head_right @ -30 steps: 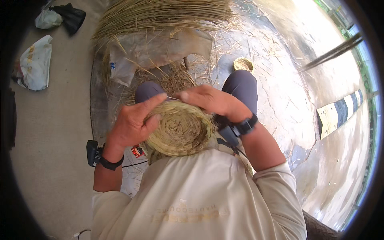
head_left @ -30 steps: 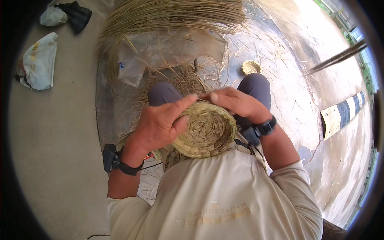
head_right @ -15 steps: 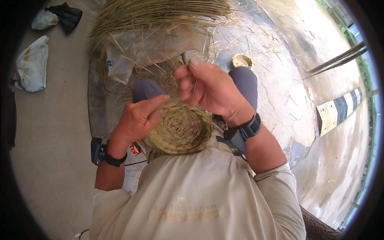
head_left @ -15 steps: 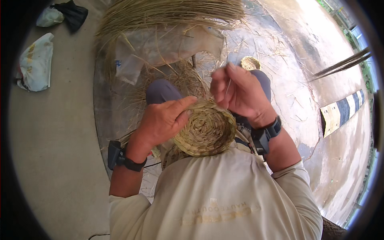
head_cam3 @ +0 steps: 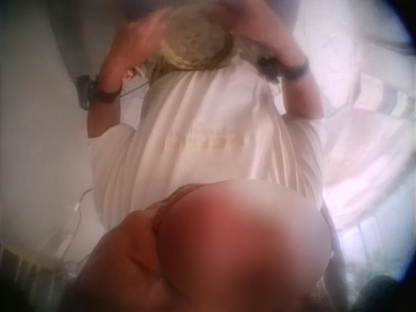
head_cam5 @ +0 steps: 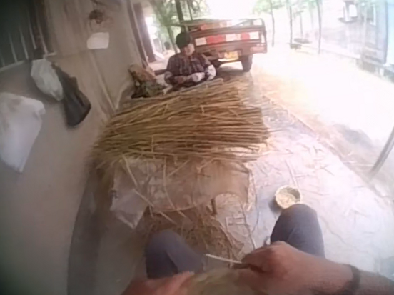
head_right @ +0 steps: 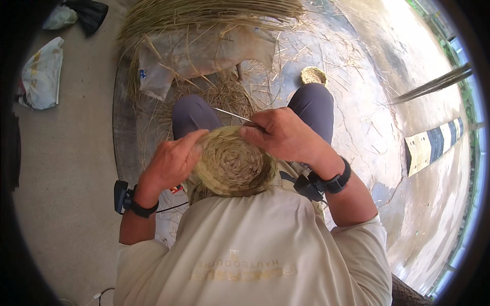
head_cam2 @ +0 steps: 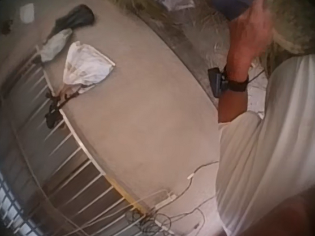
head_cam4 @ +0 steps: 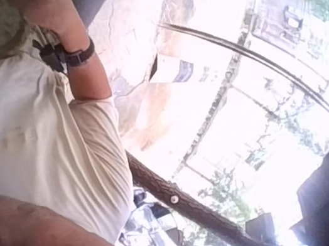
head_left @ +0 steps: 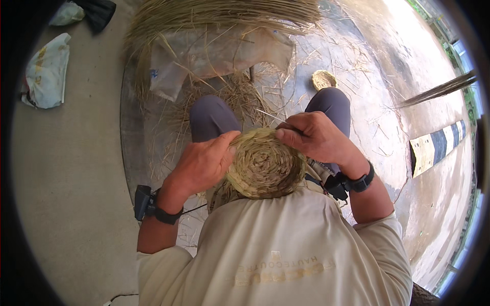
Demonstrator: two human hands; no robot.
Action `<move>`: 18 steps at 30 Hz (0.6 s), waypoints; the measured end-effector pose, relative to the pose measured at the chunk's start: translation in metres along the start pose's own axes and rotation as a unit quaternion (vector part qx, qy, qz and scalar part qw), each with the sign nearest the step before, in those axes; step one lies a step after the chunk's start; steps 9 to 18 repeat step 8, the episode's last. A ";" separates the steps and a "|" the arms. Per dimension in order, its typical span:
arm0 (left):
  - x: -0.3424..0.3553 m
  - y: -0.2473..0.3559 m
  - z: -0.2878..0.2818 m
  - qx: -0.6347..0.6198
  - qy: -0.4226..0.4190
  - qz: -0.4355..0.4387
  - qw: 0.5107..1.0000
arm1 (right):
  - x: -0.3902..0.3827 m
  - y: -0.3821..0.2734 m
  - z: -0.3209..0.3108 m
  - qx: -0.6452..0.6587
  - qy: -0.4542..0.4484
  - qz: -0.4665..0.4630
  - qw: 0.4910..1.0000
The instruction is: Weave a small circular basket or mat using natural straw or fibers and a needle.
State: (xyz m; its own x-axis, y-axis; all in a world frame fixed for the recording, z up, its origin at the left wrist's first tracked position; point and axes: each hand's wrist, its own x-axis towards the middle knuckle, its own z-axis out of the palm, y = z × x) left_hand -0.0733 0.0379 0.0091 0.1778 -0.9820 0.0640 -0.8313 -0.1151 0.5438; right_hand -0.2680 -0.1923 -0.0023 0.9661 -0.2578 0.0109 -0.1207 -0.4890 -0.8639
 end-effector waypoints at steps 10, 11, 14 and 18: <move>0.003 0.008 0.018 -0.020 0.065 -0.007 0.998 | -0.007 0.035 -0.004 0.269 0.092 0.065 0.957; 0.003 0.008 0.018 -0.020 0.065 -0.007 0.998 | -0.007 0.035 -0.004 0.269 0.092 0.065 0.957; 0.003 0.008 0.018 -0.020 0.065 -0.007 0.998 | -0.007 0.035 -0.004 0.269 0.092 0.065 0.957; 0.003 0.008 0.018 -0.020 0.065 -0.007 0.998 | -0.007 0.035 -0.004 0.269 0.092 0.065 0.957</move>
